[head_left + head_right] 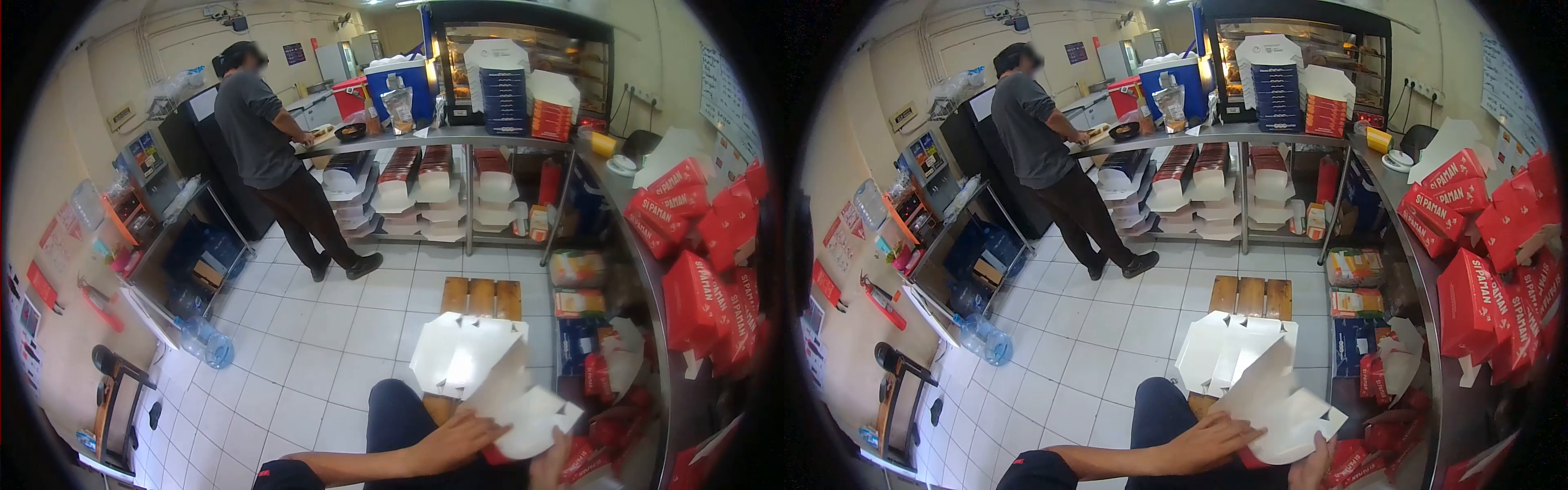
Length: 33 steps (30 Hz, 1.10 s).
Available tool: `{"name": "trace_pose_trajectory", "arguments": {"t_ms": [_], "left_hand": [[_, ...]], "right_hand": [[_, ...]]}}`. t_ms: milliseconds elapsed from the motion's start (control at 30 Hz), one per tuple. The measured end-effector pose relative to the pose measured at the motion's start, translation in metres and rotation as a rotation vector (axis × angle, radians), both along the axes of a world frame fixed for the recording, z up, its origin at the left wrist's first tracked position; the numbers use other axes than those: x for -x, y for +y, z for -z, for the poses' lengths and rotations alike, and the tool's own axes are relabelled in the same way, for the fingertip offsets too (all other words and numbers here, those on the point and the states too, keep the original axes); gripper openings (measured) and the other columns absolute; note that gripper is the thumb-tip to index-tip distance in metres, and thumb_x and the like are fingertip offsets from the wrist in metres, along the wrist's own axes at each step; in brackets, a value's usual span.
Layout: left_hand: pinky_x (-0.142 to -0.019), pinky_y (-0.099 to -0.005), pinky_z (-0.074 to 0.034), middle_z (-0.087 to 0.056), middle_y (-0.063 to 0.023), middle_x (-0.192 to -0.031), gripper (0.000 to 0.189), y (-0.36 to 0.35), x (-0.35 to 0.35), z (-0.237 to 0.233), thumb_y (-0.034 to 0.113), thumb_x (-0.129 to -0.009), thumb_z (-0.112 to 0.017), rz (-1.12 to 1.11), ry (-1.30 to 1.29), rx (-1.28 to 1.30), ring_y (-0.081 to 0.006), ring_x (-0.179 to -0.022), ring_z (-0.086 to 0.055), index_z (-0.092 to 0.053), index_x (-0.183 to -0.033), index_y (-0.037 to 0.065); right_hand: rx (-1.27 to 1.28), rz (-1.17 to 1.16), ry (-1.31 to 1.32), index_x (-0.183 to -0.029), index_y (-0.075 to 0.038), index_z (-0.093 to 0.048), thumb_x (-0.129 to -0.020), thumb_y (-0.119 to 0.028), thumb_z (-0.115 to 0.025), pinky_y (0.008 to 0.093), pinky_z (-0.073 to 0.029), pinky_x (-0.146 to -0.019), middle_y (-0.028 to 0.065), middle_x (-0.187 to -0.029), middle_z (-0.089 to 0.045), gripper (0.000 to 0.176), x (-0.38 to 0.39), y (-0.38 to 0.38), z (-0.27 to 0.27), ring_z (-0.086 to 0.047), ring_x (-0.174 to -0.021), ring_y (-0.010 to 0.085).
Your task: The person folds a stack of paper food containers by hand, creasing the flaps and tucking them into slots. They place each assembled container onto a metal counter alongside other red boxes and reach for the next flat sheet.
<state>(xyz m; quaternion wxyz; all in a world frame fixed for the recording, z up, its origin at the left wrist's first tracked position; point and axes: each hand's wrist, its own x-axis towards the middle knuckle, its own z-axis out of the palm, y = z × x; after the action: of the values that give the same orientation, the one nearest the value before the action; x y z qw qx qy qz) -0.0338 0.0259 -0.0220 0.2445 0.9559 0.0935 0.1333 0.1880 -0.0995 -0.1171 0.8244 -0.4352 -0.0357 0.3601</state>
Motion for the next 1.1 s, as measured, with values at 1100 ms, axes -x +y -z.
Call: {"name": "trace_pose_trajectory", "arguments": {"t_ms": [1100], "left_hand": [[-0.099,-0.0301,-0.051,-0.061,-0.0091,-0.131,0.039,-0.045,-0.038,-0.015,0.028,-0.110,-0.050,-0.498,-0.852,1.690,-0.0151,-0.115,-0.062,-0.057,-0.136,-0.001]], "right_hand": [[0.100,-0.039,-1.046,-0.124,-0.002,-0.071,-0.099,-0.043,-0.066,0.0430,-0.046,-0.105,0.0197,-0.134,-0.053,0.048,0.090,0.038,-0.083,-0.058,-0.124,0.0345]]}}
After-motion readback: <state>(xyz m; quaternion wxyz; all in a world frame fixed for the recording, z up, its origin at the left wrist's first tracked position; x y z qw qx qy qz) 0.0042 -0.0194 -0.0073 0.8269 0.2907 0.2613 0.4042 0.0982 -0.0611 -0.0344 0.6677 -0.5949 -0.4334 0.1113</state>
